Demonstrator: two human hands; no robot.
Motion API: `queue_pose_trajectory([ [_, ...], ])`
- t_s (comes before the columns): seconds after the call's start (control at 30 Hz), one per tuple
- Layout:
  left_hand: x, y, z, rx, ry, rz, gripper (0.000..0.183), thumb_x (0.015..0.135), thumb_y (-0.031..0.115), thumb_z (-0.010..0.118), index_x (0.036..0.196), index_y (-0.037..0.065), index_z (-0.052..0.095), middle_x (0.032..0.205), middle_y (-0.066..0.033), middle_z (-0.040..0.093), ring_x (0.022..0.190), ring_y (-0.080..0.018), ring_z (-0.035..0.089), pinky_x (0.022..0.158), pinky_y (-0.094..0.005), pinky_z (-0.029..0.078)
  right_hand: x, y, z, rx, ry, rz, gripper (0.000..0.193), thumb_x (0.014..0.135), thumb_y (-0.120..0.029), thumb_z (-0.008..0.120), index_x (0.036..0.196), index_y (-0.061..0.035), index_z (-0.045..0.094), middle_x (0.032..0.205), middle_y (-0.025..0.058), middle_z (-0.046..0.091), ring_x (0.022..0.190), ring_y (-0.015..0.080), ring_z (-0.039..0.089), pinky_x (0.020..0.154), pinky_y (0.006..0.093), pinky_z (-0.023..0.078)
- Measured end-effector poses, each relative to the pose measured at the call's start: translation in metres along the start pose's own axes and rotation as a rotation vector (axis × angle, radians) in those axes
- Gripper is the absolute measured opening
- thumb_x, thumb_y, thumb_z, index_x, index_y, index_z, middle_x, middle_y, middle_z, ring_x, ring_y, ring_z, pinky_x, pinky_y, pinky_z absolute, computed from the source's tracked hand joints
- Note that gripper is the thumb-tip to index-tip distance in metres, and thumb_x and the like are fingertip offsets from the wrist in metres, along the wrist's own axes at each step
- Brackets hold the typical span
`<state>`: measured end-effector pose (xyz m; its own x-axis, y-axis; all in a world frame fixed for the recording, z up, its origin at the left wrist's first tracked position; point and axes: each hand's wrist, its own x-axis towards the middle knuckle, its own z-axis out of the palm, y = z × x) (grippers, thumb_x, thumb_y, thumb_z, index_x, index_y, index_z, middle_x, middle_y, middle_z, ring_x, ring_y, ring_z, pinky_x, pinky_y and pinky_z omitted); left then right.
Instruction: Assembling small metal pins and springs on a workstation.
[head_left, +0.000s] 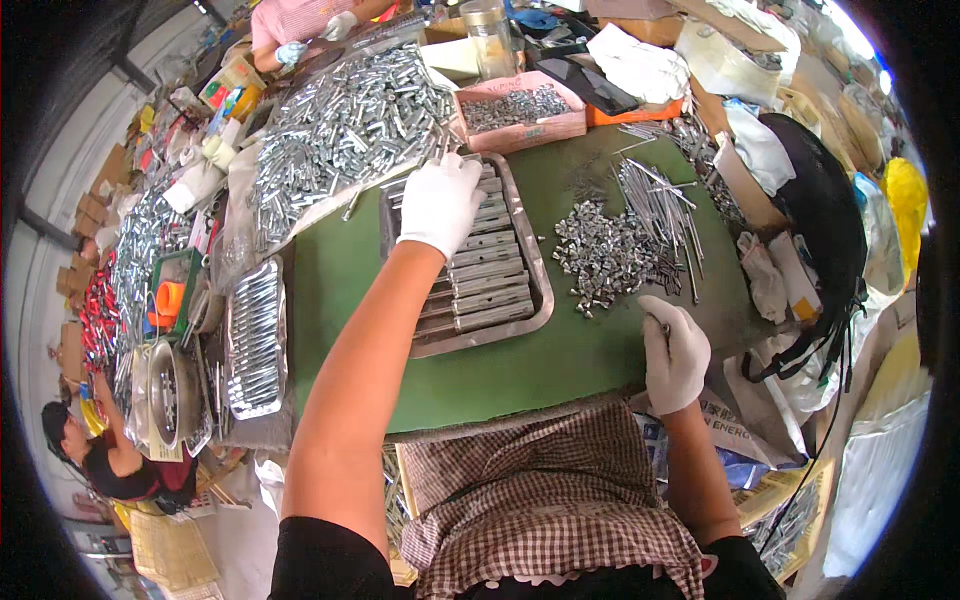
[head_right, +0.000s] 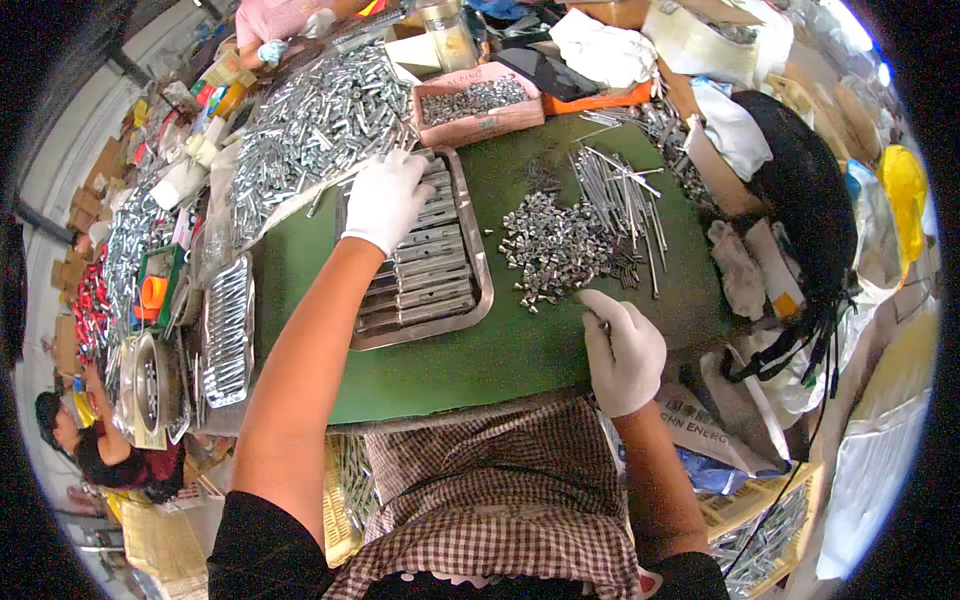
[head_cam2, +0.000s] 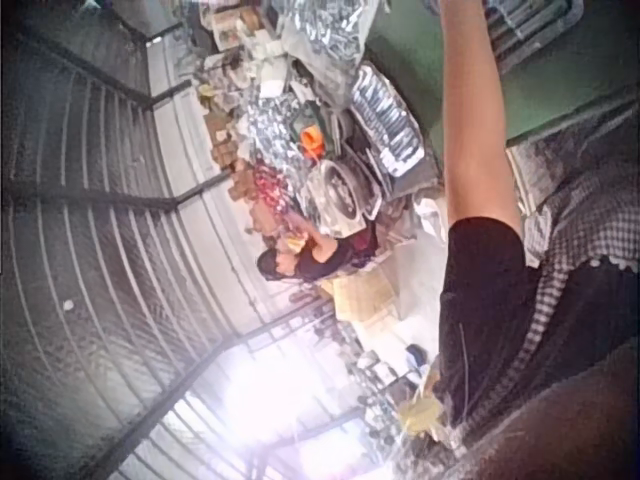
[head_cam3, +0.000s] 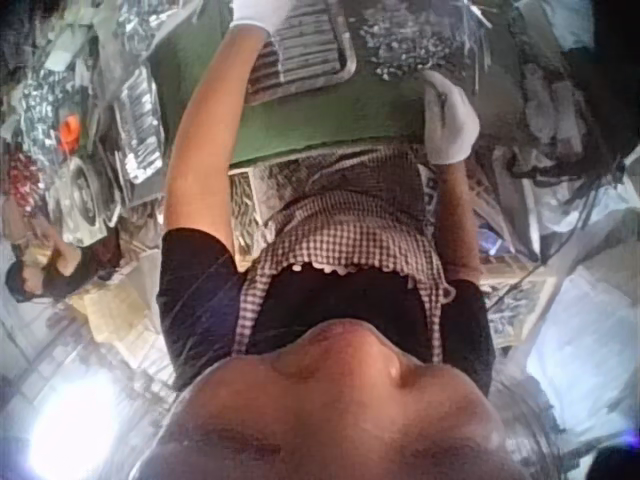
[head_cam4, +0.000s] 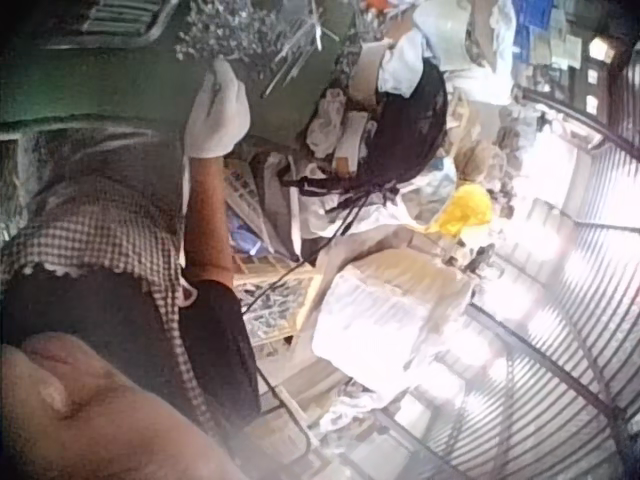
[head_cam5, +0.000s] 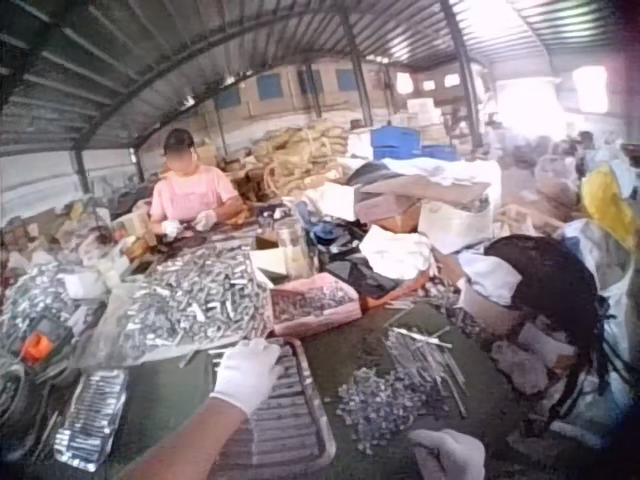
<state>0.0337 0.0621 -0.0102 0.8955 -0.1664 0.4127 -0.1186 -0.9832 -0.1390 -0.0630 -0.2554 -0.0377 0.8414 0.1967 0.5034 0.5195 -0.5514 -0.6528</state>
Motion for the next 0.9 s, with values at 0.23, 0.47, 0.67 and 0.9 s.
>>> queue_pose_trajectory([
  [0.23, -0.021, -0.007, -0.01, -0.065, 0.048, 0.029, 0.019, 0.089, 0.018, 0.062, 0.106, 0.009, 0.058, 0.097, -0.0127, 0.062, 0.089, -0.0349, 0.062, 0.08, -0.0462, 0.049, 0.0, -0.004, -0.005, 0.209, 0.032, 0.083, 0.02, 0.091, -0.002, 0.059, 0.11, -0.0018, 0.066, 0.084, 0.0116, 0.067, 0.069, 0.0213, 0.062, 0.066, 0.0313, 0.05],
  [0.47, -0.068, 0.087, -0.095, -0.353, -0.268, 0.387, 0.022, 0.088, 0.018, 0.057, 0.109, 0.011, 0.06, 0.092, -0.0095, 0.058, 0.084, -0.0266, 0.064, 0.069, -0.0394, 0.052, -0.005, -0.048, -0.015, 0.631, -0.318, 0.683, 0.033, 0.102, -0.016, 0.048, 0.127, 0.002, 0.057, 0.093, 0.0066, 0.069, 0.06, 0.0055, 0.051, 0.057, 0.0206, 0.044],
  [0.67, -0.106, 0.113, -0.101, -0.44, -0.182, 0.288, 0.032, 0.083, 0.028, 0.07, 0.108, 0.011, 0.06, 0.087, -0.0049, 0.058, 0.079, -0.0236, 0.063, 0.065, -0.0359, 0.052, -0.003, -0.05, -0.02, 0.808, -0.402, 0.702, 0.035, 0.102, -0.021, 0.044, 0.12, 0.0062, 0.057, 0.088, 0.0078, 0.069, 0.051, 0.0037, 0.044, 0.045, 0.0195, 0.034],
  [0.9, -0.129, 0.118, -0.095, -0.566, -0.086, 0.155, 0.034, 0.08, 0.017, 0.072, 0.113, 0.014, 0.065, 0.078, -0.0041, 0.058, 0.066, -0.0217, 0.061, 0.058, -0.0342, 0.049, -0.005, -0.046, -0.016, 0.526, -0.432, 0.579, 0.019, 0.096, -0.014, 0.058, 0.097, 0.0031, 0.065, 0.077, 0.0045, 0.065, 0.069, 0.0077, 0.056, 0.065, 0.0246, 0.047],
])
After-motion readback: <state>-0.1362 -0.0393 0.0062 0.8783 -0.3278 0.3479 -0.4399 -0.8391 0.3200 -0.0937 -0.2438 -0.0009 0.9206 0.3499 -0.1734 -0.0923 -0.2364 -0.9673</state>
